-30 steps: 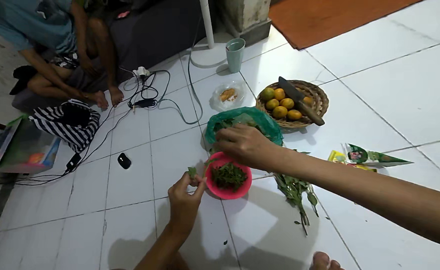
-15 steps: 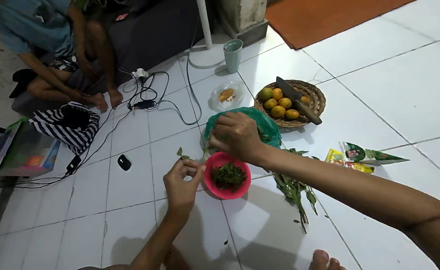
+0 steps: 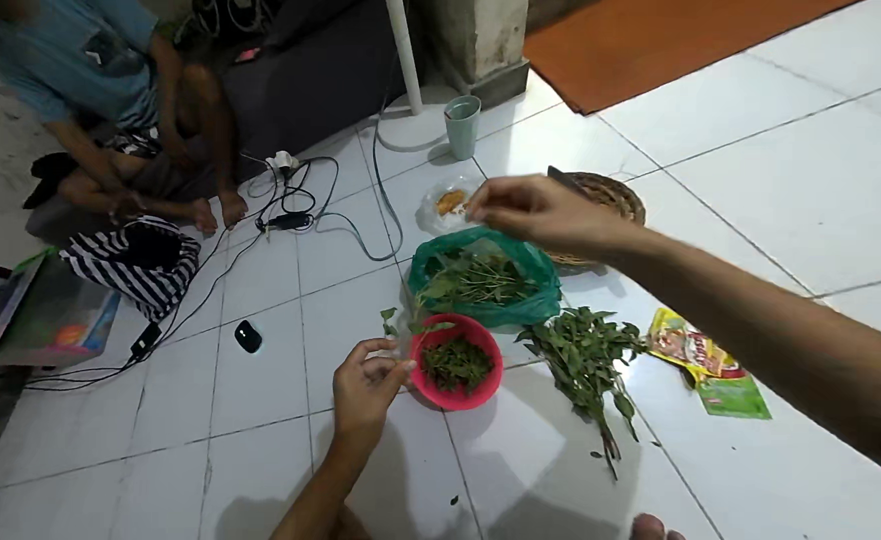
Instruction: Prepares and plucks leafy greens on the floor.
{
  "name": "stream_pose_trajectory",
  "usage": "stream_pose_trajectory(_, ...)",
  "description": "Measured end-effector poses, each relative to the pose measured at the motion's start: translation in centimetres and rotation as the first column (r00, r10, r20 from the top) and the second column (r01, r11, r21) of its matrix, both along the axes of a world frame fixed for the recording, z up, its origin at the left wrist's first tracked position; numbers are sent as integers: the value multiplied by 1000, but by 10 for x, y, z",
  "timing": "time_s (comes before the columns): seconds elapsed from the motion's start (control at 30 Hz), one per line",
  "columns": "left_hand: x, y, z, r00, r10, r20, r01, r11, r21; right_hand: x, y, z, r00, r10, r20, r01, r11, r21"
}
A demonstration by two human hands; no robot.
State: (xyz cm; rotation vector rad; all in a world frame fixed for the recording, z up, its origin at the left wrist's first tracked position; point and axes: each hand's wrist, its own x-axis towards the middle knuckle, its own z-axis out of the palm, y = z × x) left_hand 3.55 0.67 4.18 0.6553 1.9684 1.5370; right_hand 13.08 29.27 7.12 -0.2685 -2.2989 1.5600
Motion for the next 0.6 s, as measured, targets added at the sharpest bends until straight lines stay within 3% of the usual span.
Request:
stream_pose_trajectory(0.1,1,3,4,999,16,28,-16,1000,-4,-5,-22,-9,990,116,-79,-82,935,346)
stream_pose_trajectory(0.2,2,5,6,998,28,53,-29,1000,1,-4,-34,-9,979,192,-66,-131,845,518)
stream_pose_trajectory(0.33,2,6,6,998,30,61,-29,1000,-7,-2,-44,-18,966,257,-19,-198,789,582)
stream_pose_trajectory(0.6,4,6,6,997,19,71,-18,1000,-15,-11,-54,-47,959,180,-221,14,745,667)
